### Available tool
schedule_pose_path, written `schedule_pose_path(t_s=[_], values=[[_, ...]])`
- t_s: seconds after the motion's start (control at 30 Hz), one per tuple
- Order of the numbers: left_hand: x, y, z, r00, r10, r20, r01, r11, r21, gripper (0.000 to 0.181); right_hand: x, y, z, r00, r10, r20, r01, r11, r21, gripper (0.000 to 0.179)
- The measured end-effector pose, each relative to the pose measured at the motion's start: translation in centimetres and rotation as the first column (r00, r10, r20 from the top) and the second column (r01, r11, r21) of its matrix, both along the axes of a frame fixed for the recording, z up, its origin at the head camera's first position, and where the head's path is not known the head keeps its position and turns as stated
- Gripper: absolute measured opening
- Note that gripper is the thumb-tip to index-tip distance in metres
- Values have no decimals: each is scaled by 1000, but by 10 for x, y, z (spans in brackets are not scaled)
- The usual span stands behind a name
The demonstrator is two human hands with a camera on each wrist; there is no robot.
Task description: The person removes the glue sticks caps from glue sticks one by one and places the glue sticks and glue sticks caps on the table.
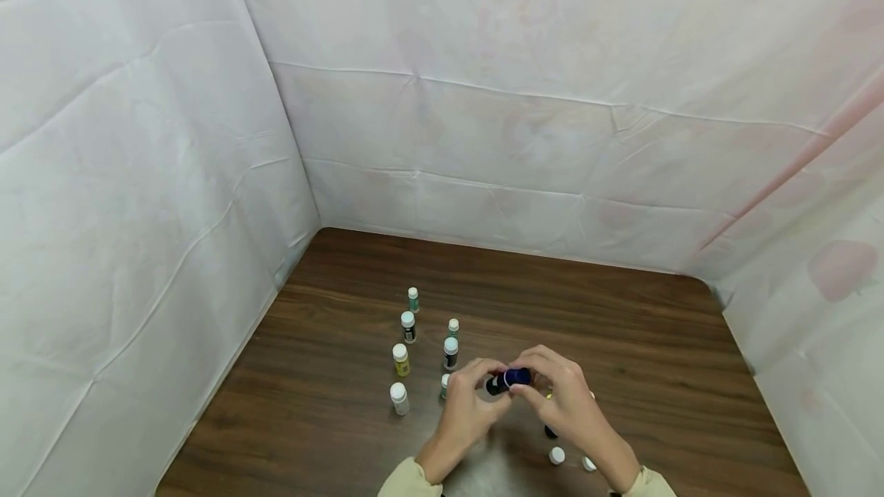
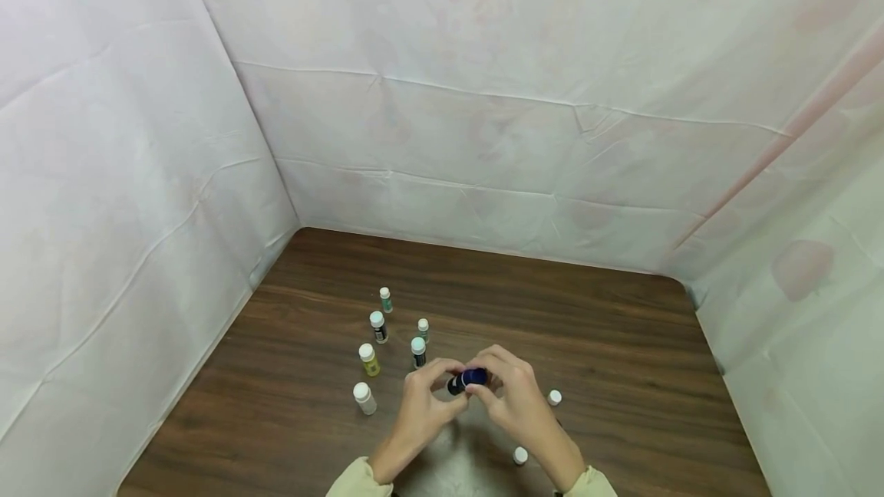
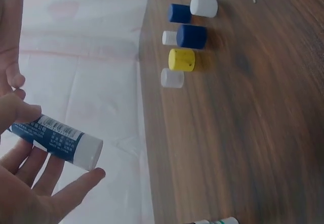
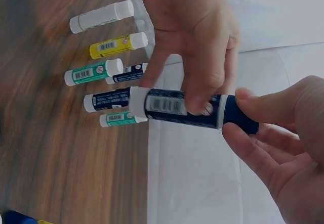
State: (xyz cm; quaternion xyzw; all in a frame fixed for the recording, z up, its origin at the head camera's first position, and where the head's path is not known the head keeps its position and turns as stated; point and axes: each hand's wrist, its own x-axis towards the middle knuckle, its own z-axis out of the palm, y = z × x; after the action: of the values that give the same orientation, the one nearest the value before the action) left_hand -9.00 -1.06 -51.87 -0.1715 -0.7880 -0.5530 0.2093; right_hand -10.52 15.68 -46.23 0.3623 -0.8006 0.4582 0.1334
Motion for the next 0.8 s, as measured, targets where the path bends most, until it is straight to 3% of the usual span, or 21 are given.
schedule_pose_path(t_s=[0.1, 0.17, 0.27, 0.33, 0.4, 0.53, 0.67, 0.8], values=[[1, -5, -3, 998, -21, 51, 19, 1000, 24, 30, 0, 1, 6, 1000, 2, -30, -2, 1000, -9, 35], [4, -8, 5, 995, -27, 98, 21, 998, 53, 30, -1, 1, 10, 999, 1, -38, -1, 1000, -10, 35], [5, -9, 5, 990, -21, 140, 12, 997, 70, 30, -2, 2, 15, 1000, 1, -29, -1, 1000, -4, 35], [5, -10, 5, 989, -17, 147, 7, 998, 68, 29, -2, 2, 16, 1000, -1, -23, 1, 1000, -2, 34], [3, -11, -3, 990, -10, 143, 1, 998, 62, 30, -2, 1, 15, 1000, -6, -25, 6, 1000, -6, 35], [4, -14, -2, 987, 4, 161, -17, 997, 80, 32, -3, 1, 11, 999, -26, -33, 25, 1000, -13, 36], [9, -16, 3, 983, 27, 184, -45, 994, 96, 33, -2, 2, 11, 999, -45, -26, 45, 999, -19, 36], [17, -21, 18, 979, 35, 199, -57, 993, 102, 29, 0, 5, 13, 998, -56, -11, 55, 998, -26, 34]])
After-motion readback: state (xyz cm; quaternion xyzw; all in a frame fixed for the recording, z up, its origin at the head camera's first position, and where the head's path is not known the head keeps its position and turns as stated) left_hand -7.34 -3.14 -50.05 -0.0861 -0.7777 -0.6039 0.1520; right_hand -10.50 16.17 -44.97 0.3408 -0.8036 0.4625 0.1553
